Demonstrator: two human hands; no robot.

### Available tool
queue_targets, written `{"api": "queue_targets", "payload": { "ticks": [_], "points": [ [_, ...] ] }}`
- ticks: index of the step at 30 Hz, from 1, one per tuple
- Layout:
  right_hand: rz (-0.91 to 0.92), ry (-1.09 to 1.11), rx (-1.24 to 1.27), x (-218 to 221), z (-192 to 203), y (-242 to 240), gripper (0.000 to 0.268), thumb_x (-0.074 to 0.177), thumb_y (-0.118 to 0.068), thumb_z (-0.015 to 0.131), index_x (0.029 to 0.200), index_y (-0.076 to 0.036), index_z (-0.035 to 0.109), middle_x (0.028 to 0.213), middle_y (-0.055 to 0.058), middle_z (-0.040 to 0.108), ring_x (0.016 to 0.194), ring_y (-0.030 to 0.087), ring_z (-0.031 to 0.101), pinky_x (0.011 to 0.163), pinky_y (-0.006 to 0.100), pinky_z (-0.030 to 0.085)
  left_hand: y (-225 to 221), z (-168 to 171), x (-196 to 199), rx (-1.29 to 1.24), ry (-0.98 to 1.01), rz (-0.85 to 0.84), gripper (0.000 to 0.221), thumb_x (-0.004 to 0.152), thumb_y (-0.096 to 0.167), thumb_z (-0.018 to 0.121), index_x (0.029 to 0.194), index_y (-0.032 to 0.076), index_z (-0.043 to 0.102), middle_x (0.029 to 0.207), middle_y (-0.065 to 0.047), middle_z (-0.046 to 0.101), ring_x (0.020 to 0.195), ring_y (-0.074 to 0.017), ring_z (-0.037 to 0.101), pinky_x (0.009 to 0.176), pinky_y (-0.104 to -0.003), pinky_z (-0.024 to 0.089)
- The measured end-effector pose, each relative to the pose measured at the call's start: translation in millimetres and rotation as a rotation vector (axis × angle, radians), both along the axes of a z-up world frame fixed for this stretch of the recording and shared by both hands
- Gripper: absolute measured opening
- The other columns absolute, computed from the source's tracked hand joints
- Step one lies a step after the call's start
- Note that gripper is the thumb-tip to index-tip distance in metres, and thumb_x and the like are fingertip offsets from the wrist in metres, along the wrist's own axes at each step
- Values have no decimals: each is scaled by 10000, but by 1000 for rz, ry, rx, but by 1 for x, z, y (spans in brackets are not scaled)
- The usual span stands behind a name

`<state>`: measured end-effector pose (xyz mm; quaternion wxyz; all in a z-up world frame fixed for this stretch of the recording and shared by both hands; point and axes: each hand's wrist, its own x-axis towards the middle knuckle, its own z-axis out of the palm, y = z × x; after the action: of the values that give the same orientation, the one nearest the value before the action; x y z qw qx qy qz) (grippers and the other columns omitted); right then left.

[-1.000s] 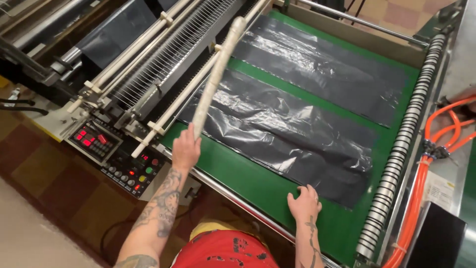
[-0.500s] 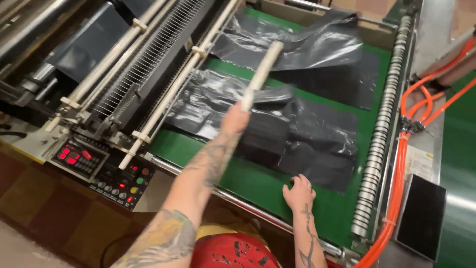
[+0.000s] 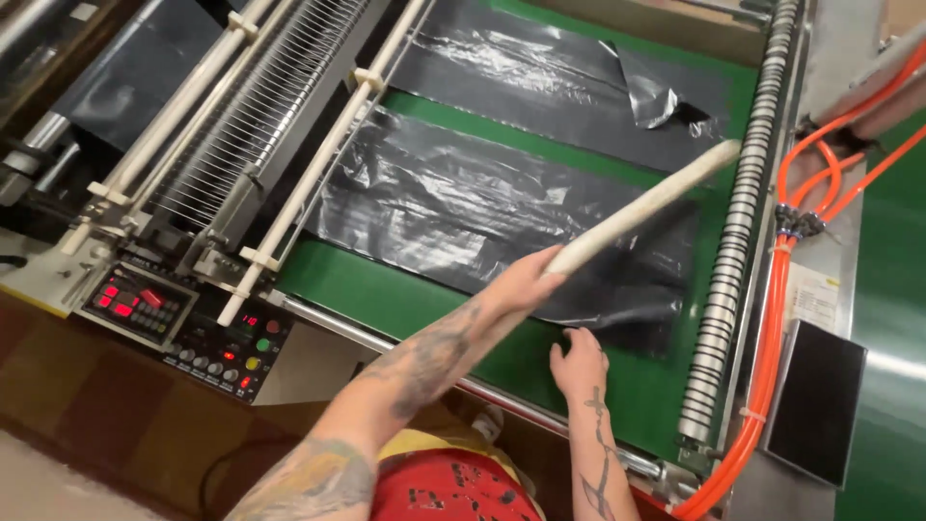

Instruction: The person uses a cylindrical roller to press and smooth black plastic-wrapped sheets on a green conveyor belt. They repeatedly roll over the same areas and adjust the sheets with their hands.

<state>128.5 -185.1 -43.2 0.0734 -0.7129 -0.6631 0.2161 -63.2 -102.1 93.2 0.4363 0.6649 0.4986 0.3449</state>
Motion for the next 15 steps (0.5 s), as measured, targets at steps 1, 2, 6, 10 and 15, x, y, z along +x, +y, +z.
{"api": "queue_targets", "payload": {
  "ticks": [1, 2, 6, 10, 15],
  "points": [
    [-40, 51, 13, 0, 1, 2, 413, 947, -359, 591, 1302, -164, 672, 1359, 90, 646, 1367, 259, 555, 1130, 528, 424, -19, 19, -21, 28, 36, 2, 610, 961, 241, 617, 1498, -12, 475, 1375, -312, 598, 1292, -456, 569, 1109, -549, 456],
    [-31, 53, 17, -1, 2, 0, 413, 947, -359, 591, 1302, -164, 672, 1359, 90, 646, 1367, 259, 555, 1130, 528, 424, -31, 11, -46, 33, 38, 10, 610, 961, 241, 617, 1498, -12, 475, 1375, -312, 598, 1292, -456, 569, 1109, -549, 456],
    [-100, 62, 229, -6, 10, -5, 261, 908, -330, 645, 1132, -211, 708, 1200, 6, 666, 1207, 249, 644, 993, 459, 527, -83, -41, -144, 132, 383, 123, 634, 948, 248, 647, 1515, 59, 436, 1337, -256, 594, 1178, -440, 616, 1004, -552, 509],
    [-84, -115, 50, -9, 13, -3, 468, 910, -452, 617, 1330, -251, 652, 1545, 15, 529, 1482, 218, 440, 1146, 529, 420, -125, -70, -215, 202, 686, 377, 650, 935, 316, 629, 1530, 139, 437, 1216, -136, 634, 930, -397, 719, 795, -515, 598],
    [-28, -94, -202, -21, 41, -1, 625, 913, -447, 569, 1476, -184, 497, 1628, 40, 373, 1536, 219, 283, 1204, 601, 243, -125, -51, -238, 143, 717, 592, 609, 1004, 290, 576, 1522, 12, 413, 1047, -140, 618, 655, -240, 581, 513, -378, 490]
  ]
}}
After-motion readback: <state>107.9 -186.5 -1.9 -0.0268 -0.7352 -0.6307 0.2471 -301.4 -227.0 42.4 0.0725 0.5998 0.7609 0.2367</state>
